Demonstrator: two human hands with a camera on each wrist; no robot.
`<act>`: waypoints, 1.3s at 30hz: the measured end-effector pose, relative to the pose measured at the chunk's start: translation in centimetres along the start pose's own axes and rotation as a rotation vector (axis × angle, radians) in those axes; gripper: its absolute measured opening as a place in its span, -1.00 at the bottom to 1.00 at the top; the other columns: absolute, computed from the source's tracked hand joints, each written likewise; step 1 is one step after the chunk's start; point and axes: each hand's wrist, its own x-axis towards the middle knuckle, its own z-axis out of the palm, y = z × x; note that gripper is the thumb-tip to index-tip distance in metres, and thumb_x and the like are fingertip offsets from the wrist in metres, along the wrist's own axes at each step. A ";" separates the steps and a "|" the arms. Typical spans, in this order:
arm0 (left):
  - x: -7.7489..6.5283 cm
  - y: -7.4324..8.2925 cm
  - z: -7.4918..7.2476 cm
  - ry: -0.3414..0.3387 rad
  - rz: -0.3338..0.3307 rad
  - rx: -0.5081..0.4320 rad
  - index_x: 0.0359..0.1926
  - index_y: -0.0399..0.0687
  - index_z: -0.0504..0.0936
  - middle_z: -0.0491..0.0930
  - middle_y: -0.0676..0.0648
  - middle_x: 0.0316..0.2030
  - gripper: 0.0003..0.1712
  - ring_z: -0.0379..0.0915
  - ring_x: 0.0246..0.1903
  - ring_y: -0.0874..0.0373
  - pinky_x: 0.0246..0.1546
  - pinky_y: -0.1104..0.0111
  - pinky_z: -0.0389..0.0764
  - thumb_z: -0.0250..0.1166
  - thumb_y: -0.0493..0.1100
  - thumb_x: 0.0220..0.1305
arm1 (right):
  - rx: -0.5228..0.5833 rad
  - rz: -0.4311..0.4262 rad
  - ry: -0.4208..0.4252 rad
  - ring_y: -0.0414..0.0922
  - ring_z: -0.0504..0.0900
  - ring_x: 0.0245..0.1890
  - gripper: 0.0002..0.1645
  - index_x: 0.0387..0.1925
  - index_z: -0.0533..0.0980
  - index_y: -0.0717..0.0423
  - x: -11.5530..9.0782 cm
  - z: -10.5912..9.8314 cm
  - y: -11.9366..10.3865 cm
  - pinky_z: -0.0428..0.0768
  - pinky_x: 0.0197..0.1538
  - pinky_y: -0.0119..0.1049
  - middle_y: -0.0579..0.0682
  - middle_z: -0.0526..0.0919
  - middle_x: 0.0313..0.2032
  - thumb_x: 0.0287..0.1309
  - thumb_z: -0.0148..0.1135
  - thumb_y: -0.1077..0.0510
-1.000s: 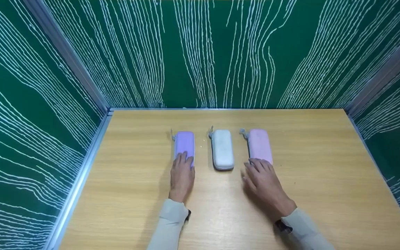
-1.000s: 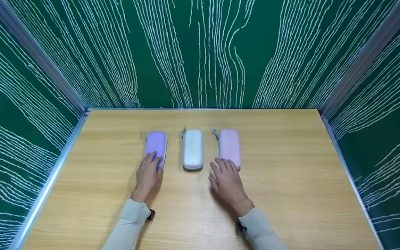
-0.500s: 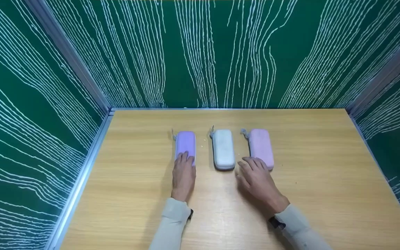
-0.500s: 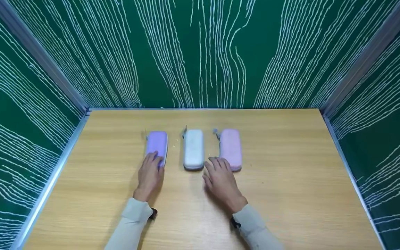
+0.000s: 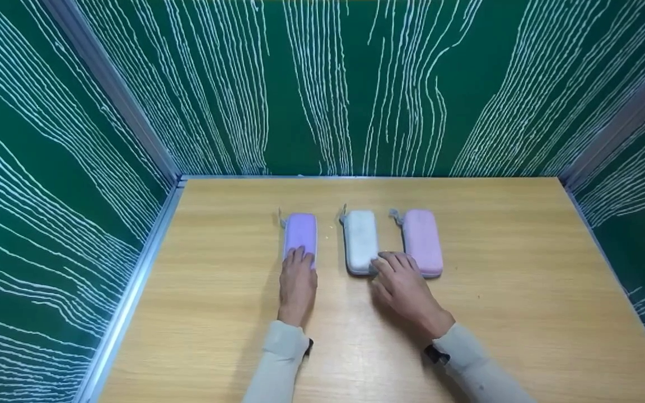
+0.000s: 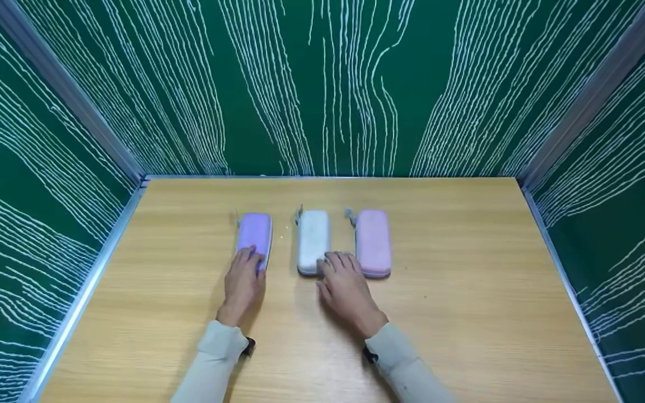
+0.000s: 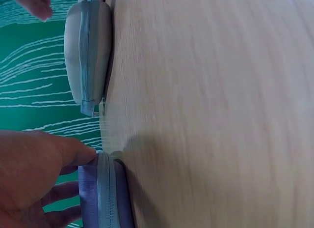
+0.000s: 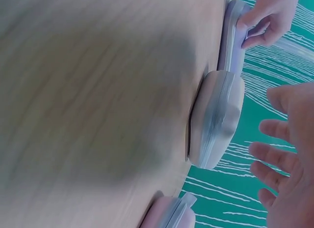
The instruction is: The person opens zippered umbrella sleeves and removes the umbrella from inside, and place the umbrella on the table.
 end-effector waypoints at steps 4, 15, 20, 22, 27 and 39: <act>-0.1 -0.1 0.1 -0.006 -0.016 -0.001 0.17 -0.24 0.69 0.54 -0.28 0.33 -0.65 0.40 0.38 -0.27 0.35 -0.06 0.53 0.38 -0.30 0.39 | 0.010 0.022 -0.027 0.22 0.52 0.28 -0.47 0.26 0.57 0.23 0.6 0.2 -0.5 0.39 0.39 0.20 0.24 0.60 0.26 0.29 0.41 0.19; -0.5 -0.2 0.5 0.076 0.005 0.005 0.02 -0.25 0.71 0.60 -0.26 0.22 -0.70 0.47 0.30 -0.23 0.20 -0.06 0.64 0.37 -0.41 0.25 | -0.030 -0.035 -0.013 0.25 0.55 0.23 -0.47 0.22 0.60 0.24 2.1 0.7 -0.7 0.42 0.37 0.21 0.27 0.61 0.22 0.27 0.42 0.15; -0.3 -0.2 0.5 0.091 0.004 0.028 -0.01 -0.25 0.72 0.62 -0.24 0.20 -0.71 0.51 0.25 -0.22 0.08 -0.04 0.71 0.38 -0.41 0.22 | -0.035 -0.035 -0.052 0.24 0.53 0.27 -0.47 0.26 0.59 0.22 2.6 0.6 -0.8 0.40 0.39 0.22 0.25 0.61 0.24 0.33 0.38 0.10; -0.3 -0.1 0.5 0.085 -0.001 0.031 -0.01 -0.25 0.72 0.61 -0.25 0.21 -0.70 0.51 0.25 -0.22 0.06 -0.05 0.72 0.39 -0.41 0.21 | -0.035 -0.031 -0.067 0.24 0.53 0.29 -0.47 0.27 0.59 0.21 2.8 0.7 -0.8 0.39 0.40 0.23 0.24 0.61 0.25 0.35 0.37 0.08; -0.3 -0.1 0.3 0.073 -0.008 0.046 0.01 -0.26 0.71 0.61 -0.25 0.21 -0.67 0.52 0.25 -0.23 0.10 -0.05 0.70 0.40 -0.40 0.20 | -0.032 -0.032 -0.067 0.24 0.52 0.28 -0.48 0.26 0.60 0.20 3.1 0.9 -0.7 0.39 0.40 0.23 0.23 0.62 0.25 0.36 0.36 0.06; 0.4 0.2 -0.1 0.046 0.028 0.098 0.10 -0.26 0.68 0.60 -0.25 0.09 -0.63 0.55 0.12 -0.22 0.06 -0.04 0.68 0.38 -0.42 0.26 | -0.039 -0.057 -0.071 0.22 0.53 0.27 -0.50 0.24 0.61 0.18 3.9 1.4 -0.7 0.41 0.38 0.23 0.21 0.64 0.23 0.37 0.37 0.04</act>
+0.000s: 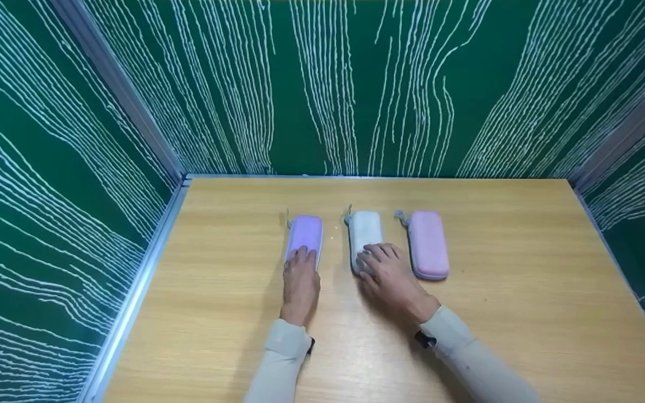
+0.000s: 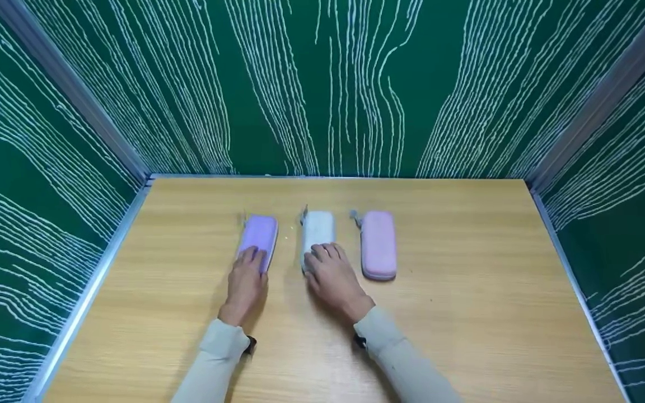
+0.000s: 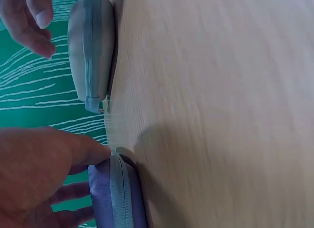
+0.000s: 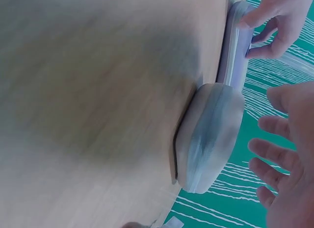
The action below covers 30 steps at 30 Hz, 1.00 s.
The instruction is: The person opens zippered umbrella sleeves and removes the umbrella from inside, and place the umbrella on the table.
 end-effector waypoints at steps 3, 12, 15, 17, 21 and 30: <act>0.3 0.2 0.1 -0.009 0.001 0.024 0.20 -0.25 0.66 0.59 -0.23 0.09 -0.55 0.56 0.13 -0.22 0.04 -0.04 0.70 0.43 -0.37 0.28 | -0.017 -0.018 0.009 0.20 0.54 0.25 -0.52 0.23 0.62 0.19 0.4 0.0 0.0 0.44 0.34 0.20 0.20 0.65 0.21 0.41 0.34 0.04; 0.6 0.3 0.3 -0.035 -0.032 0.033 0.21 -0.23 0.66 0.59 -0.22 0.11 -0.51 0.54 0.17 -0.22 0.05 -0.04 0.70 0.46 -0.38 0.25 | -0.086 -0.039 -0.037 0.21 0.53 0.25 -0.52 0.26 0.60 0.20 1.7 0.0 -0.1 0.43 0.36 0.18 0.22 0.62 0.23 0.47 0.28 0.02; 0.6 0.2 0.2 -0.062 -0.054 0.032 0.23 -0.23 0.65 0.58 -0.22 0.15 -0.50 0.53 0.20 -0.22 0.10 -0.05 0.68 0.44 -0.39 0.26 | -0.074 -0.028 -0.048 0.22 0.53 0.25 -0.50 0.27 0.59 0.22 2.0 0.1 0.0 0.41 0.38 0.19 0.24 0.62 0.24 0.46 0.28 0.02; 0.5 0.1 0.2 -0.068 -0.063 0.026 0.23 -0.22 0.66 0.57 -0.21 0.16 -0.50 0.52 0.21 -0.22 0.12 -0.06 0.67 0.44 -0.39 0.25 | -0.064 -0.025 -0.042 0.23 0.53 0.25 -0.50 0.27 0.59 0.23 2.1 0.2 0.0 0.40 0.38 0.20 0.25 0.62 0.24 0.46 0.28 0.02; 0.2 -0.1 0.2 -0.058 -0.072 -0.006 0.21 -0.23 0.67 0.57 -0.22 0.18 -0.49 0.51 0.22 -0.25 0.14 -0.09 0.64 0.44 -0.42 0.21 | -0.060 -0.033 -0.025 0.24 0.54 0.24 -0.51 0.24 0.61 0.23 2.2 0.5 0.2 0.42 0.37 0.20 0.25 0.63 0.23 0.45 0.29 0.01; 0.2 -0.4 0.0 -0.045 -0.056 -0.003 0.14 -0.24 0.68 0.59 -0.21 0.14 -0.48 0.51 0.20 -0.23 0.16 -0.07 0.61 0.47 -0.46 0.11 | -0.034 -0.020 -0.018 0.23 0.54 0.24 -0.51 0.24 0.60 0.22 2.7 0.7 0.3 0.42 0.37 0.21 0.24 0.63 0.21 0.40 0.34 0.06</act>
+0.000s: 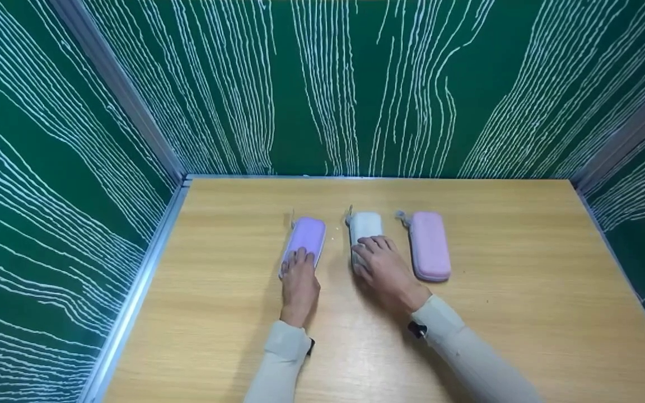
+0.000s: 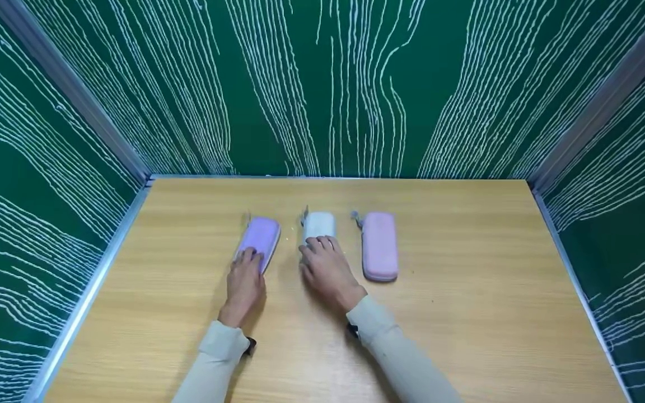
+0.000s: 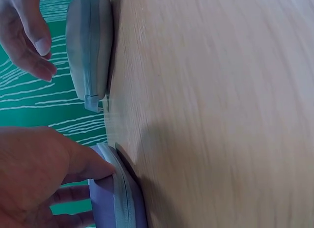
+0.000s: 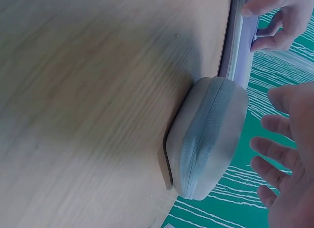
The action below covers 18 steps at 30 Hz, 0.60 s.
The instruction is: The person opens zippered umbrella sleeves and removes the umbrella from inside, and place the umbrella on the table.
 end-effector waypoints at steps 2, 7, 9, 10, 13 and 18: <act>0.0 -0.1 0.0 0.011 0.009 0.003 0.08 -0.24 0.69 0.60 -0.20 0.08 -0.54 0.53 0.15 -0.21 0.11 -0.07 0.62 0.46 -0.47 0.11 | -0.007 -0.009 0.006 0.23 0.54 0.23 -0.53 0.22 0.61 0.23 0.2 0.0 0.0 0.43 0.35 0.21 0.25 0.63 0.21 0.41 0.33 0.07; 0.0 -0.3 0.0 0.022 0.022 0.000 0.00 -0.25 0.69 0.60 -0.20 0.02 -0.61 0.53 0.16 -0.24 0.11 -0.11 0.62 0.43 -0.51 0.11 | -0.013 -0.025 0.024 0.24 0.55 0.20 -0.56 0.18 0.63 0.25 0.4 0.0 0.0 0.46 0.32 0.22 0.25 0.64 0.18 0.41 0.31 0.07; 0.0 -0.4 -0.1 0.015 0.021 -0.007 0.02 -0.26 0.69 0.60 -0.22 0.05 -0.59 0.53 0.18 -0.26 0.15 -0.13 0.61 0.43 -0.51 0.12 | -0.015 -0.022 0.010 0.23 0.55 0.22 -0.55 0.20 0.62 0.25 0.5 0.0 -0.1 0.45 0.33 0.22 0.26 0.63 0.20 0.43 0.30 0.07; 0.0 -0.4 -0.1 0.010 0.020 -0.010 0.02 -0.26 0.69 0.60 -0.22 0.06 -0.59 0.53 0.18 -0.26 0.15 -0.13 0.61 0.42 -0.52 0.12 | -0.016 -0.018 -0.001 0.23 0.54 0.23 -0.55 0.21 0.62 0.25 0.5 -0.1 -0.1 0.45 0.34 0.22 0.26 0.63 0.21 0.43 0.30 0.07; 0.0 -0.6 -0.2 -0.016 0.013 -0.027 0.06 -0.27 0.69 0.60 -0.23 0.12 -0.58 0.51 0.23 -0.29 0.22 -0.16 0.58 0.41 -0.52 0.15 | -0.021 -0.008 -0.032 0.22 0.53 0.26 -0.54 0.25 0.60 0.23 0.7 -0.2 -0.1 0.43 0.38 0.21 0.25 0.61 0.25 0.45 0.28 0.07; 0.1 -0.7 -0.4 -0.046 0.014 -0.031 0.08 -0.27 0.68 0.58 -0.23 0.15 -0.58 0.49 0.29 -0.30 0.27 -0.17 0.54 0.41 -0.50 0.18 | -0.032 -0.008 -0.063 0.20 0.53 0.29 -0.53 0.27 0.59 0.22 0.8 -0.1 0.0 0.41 0.42 0.19 0.22 0.61 0.27 0.47 0.27 0.07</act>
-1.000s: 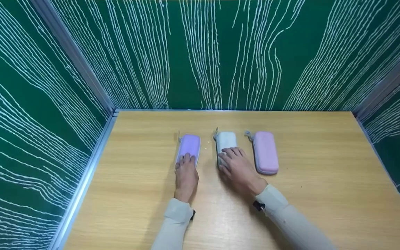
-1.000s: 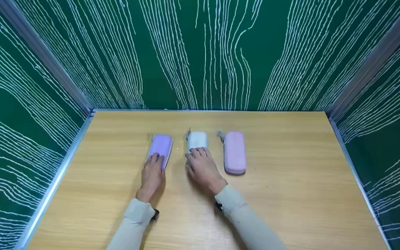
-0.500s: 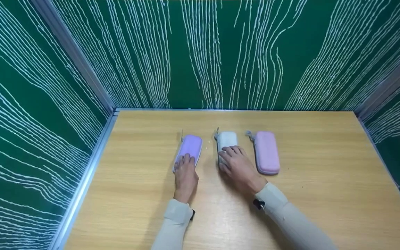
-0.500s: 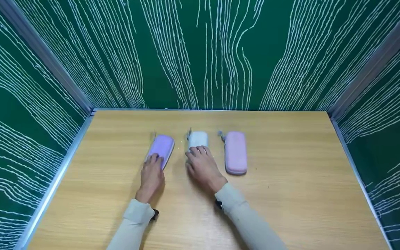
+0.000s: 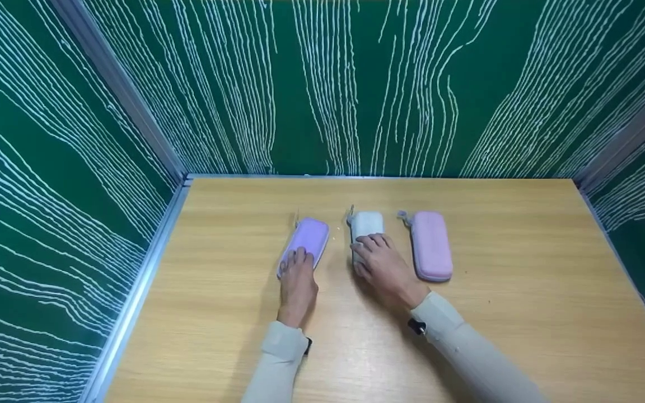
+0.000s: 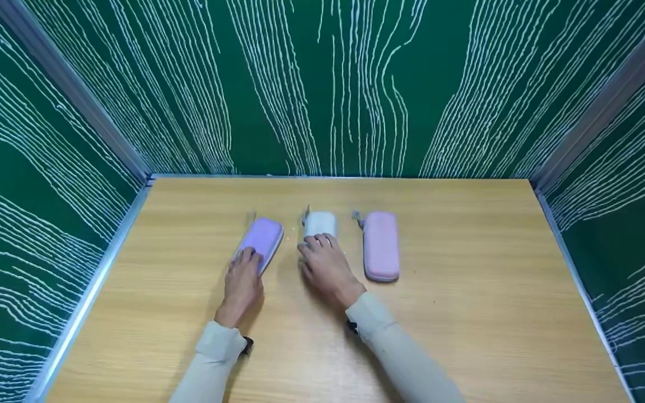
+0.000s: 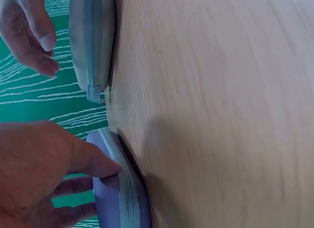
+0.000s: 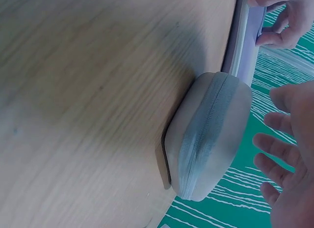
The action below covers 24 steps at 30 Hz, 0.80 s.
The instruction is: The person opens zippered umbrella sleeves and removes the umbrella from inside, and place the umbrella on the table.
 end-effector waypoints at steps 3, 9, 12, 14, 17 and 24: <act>0.0 0.0 -0.2 0.007 0.002 0.008 0.08 -0.25 0.69 0.59 -0.22 0.14 -0.60 0.50 0.28 -0.28 0.26 -0.15 0.57 0.41 -0.48 0.20 | -0.012 -0.007 -0.006 0.19 0.53 0.29 -0.52 0.28 0.58 0.22 0.2 0.0 0.0 0.40 0.43 0.17 0.21 0.61 0.26 0.46 0.29 0.07; 0.0 0.2 -0.4 -0.014 -0.020 0.016 0.16 -0.21 0.69 0.55 -0.23 0.36 -0.57 0.43 0.37 -0.26 0.38 -0.15 0.47 0.38 -0.46 0.27 | -0.034 -0.030 0.009 0.17 0.55 0.26 -0.55 0.26 0.58 0.21 0.7 0.1 0.0 0.42 0.42 0.15 0.19 0.63 0.21 0.44 0.31 0.11; 0.1 0.4 -0.4 -0.014 -0.018 0.041 0.17 -0.22 0.68 0.53 -0.22 0.39 -0.57 0.45 0.36 -0.26 0.37 -0.12 0.48 0.38 -0.45 0.27 | -0.035 -0.036 0.019 0.18 0.55 0.24 -0.55 0.25 0.59 0.20 0.8 0.1 0.0 0.43 0.41 0.16 0.19 0.64 0.20 0.42 0.33 0.12; 0.1 0.4 -0.4 0.005 -0.005 0.068 0.12 -0.23 0.69 0.56 -0.22 0.37 -0.59 0.50 0.31 -0.25 0.31 -0.10 0.55 0.40 -0.46 0.25 | -0.043 -0.044 0.025 0.18 0.56 0.23 -0.56 0.24 0.60 0.20 0.9 0.2 0.0 0.45 0.39 0.16 0.18 0.65 0.19 0.42 0.33 0.11; 0.0 0.4 -0.3 0.047 0.012 0.106 0.05 -0.25 0.70 0.60 -0.23 0.32 -0.61 0.57 0.23 -0.26 0.19 -0.08 0.64 0.42 -0.47 0.18 | -0.057 -0.057 0.035 0.18 0.57 0.21 -0.58 0.22 0.61 0.20 1.1 0.3 -0.1 0.47 0.37 0.15 0.17 0.66 0.16 0.42 0.34 0.11; -0.1 0.3 0.2 0.085 0.023 0.123 0.03 -0.27 0.69 0.63 -0.25 0.27 -0.59 0.60 0.18 -0.26 0.10 -0.06 0.68 0.44 -0.50 0.12 | -0.052 -0.057 0.042 0.19 0.58 0.21 -0.56 0.20 0.63 0.22 1.3 0.3 0.0 0.47 0.38 0.16 0.19 0.67 0.16 0.37 0.39 0.13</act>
